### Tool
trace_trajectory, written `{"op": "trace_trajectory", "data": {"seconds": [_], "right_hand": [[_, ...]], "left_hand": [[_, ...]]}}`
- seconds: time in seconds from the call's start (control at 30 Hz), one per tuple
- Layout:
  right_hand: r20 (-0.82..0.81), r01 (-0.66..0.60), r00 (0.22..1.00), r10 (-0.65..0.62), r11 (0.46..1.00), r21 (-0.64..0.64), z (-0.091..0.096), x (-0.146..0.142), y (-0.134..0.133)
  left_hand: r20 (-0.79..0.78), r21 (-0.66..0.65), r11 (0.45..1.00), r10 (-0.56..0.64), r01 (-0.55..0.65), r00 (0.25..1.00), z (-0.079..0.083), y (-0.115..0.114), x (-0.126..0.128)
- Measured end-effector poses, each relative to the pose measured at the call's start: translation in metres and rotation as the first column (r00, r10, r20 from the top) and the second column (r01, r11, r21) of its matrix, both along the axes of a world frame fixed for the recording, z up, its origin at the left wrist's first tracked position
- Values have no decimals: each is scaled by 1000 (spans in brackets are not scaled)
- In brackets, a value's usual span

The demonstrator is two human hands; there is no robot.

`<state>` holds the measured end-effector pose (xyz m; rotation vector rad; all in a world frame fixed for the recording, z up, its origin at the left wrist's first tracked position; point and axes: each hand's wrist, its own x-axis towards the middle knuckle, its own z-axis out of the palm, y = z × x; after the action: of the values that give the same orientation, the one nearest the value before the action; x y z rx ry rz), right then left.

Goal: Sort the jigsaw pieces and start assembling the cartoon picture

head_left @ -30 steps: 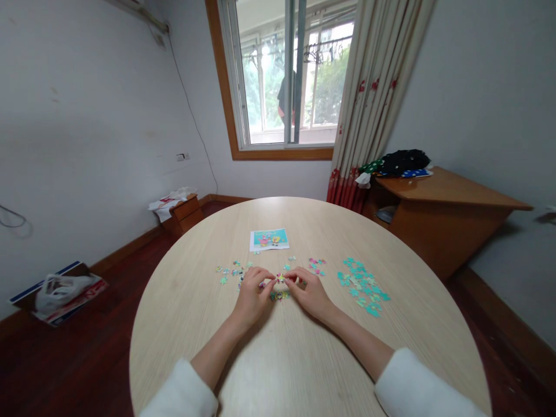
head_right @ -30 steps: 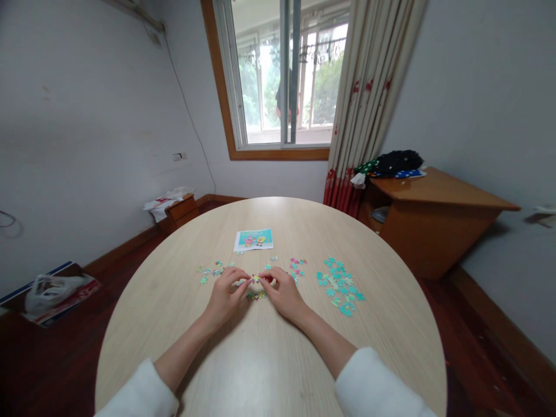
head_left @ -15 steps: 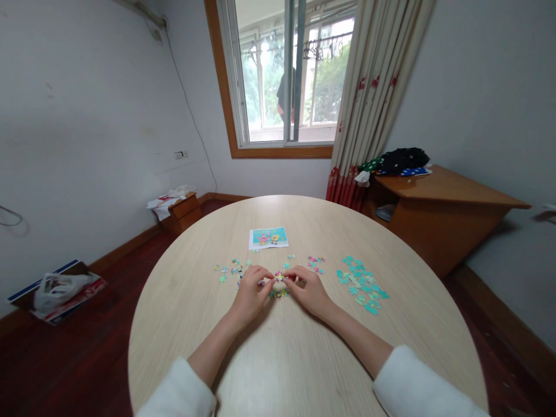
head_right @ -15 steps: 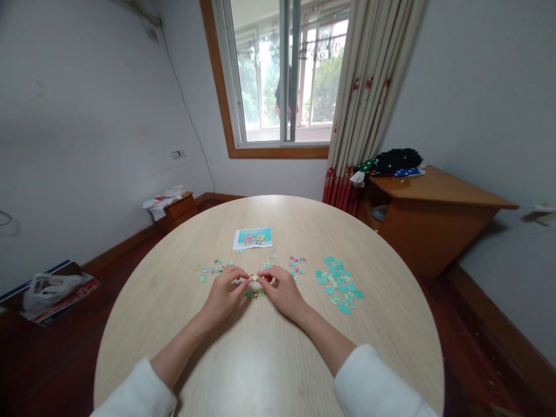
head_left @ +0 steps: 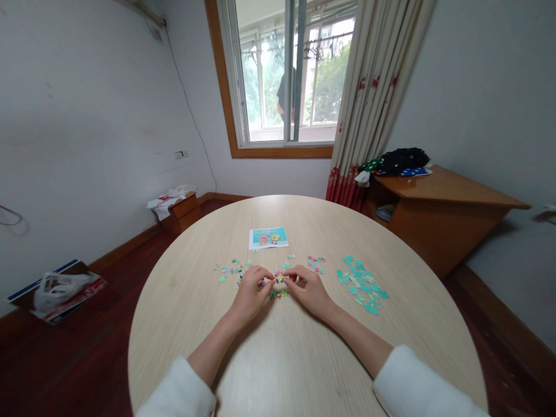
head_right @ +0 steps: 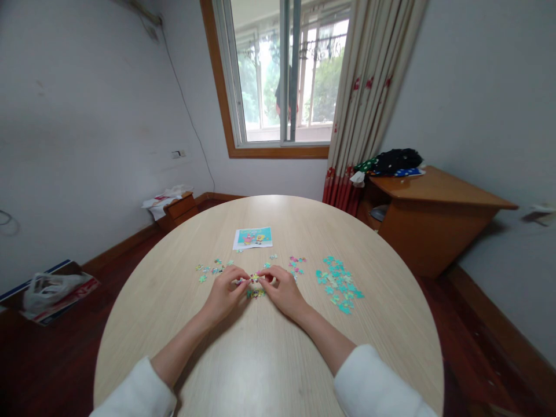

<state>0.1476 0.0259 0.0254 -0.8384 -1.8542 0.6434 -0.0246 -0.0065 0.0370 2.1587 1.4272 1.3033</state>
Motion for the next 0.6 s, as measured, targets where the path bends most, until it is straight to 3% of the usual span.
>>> {"op": "trace_trajectory", "data": {"seconds": [0.6], "right_hand": [[-20, 5, 1000, -5, 1000, 6, -1, -1, -1]], "left_hand": [[17, -9, 1000, 2, -2, 1000, 0, 1, 0]]}}
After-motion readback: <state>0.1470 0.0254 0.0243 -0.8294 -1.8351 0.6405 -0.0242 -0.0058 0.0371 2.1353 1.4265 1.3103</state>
